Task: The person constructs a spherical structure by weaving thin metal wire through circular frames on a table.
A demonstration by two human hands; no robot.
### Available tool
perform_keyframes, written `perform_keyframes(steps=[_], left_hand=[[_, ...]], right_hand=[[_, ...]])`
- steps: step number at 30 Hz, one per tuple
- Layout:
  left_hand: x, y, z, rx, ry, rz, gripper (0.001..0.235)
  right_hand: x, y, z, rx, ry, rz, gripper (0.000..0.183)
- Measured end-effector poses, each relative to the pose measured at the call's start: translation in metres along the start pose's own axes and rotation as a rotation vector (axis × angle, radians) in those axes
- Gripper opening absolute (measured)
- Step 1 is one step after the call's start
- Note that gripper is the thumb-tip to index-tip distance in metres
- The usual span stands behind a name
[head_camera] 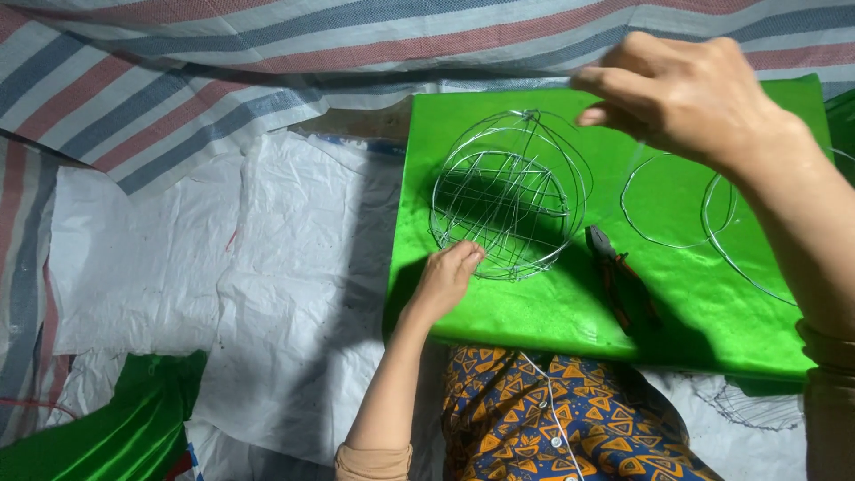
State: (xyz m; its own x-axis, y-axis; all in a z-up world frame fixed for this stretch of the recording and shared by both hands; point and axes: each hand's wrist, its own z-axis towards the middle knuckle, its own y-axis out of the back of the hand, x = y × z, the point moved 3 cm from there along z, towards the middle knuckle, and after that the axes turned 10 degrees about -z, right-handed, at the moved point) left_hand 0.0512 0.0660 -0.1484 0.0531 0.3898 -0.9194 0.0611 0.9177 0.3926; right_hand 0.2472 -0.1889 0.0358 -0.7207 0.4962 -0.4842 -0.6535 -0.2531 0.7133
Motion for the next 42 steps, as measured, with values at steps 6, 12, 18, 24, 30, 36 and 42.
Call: perform_keyframes(steps=[6, 12, 18, 24, 30, 36, 42], left_hand=[[-0.017, -0.003, 0.001, 0.178, 0.106, -0.052, 0.019], [-0.013, -0.018, 0.004, 0.299, 0.166, 0.046, 0.017], [0.010, -0.042, 0.006, 0.224, 0.027, 0.055, 0.007], [0.034, -0.053, 0.004, 0.136, -0.160, 0.040, 0.010], [0.022, -0.045, 0.006, 0.087, -0.127, -0.066, 0.007], [0.032, -0.045, 0.013, -0.055, -0.131, -0.205, 0.006], [0.013, -0.040, 0.025, -0.135, -0.069, -0.301, 0.005]], right_hand=[[-0.021, -0.014, -0.049, 0.005, -0.019, -0.187, 0.031], [-0.027, -0.014, -0.043, 0.019, -0.020, -0.371, 0.029], [-0.009, 0.010, 0.005, -0.001, 0.018, -0.398, 0.033], [0.006, 0.020, 0.041, -0.046, -0.029, -0.395, 0.024], [0.015, 0.061, 0.029, 0.012, -0.215, -0.054, 0.084], [0.161, -0.031, -0.132, 0.121, -0.721, 0.871, 0.013], [0.260, -0.082, -0.149, 0.403, -0.829, 1.045, 0.036]])
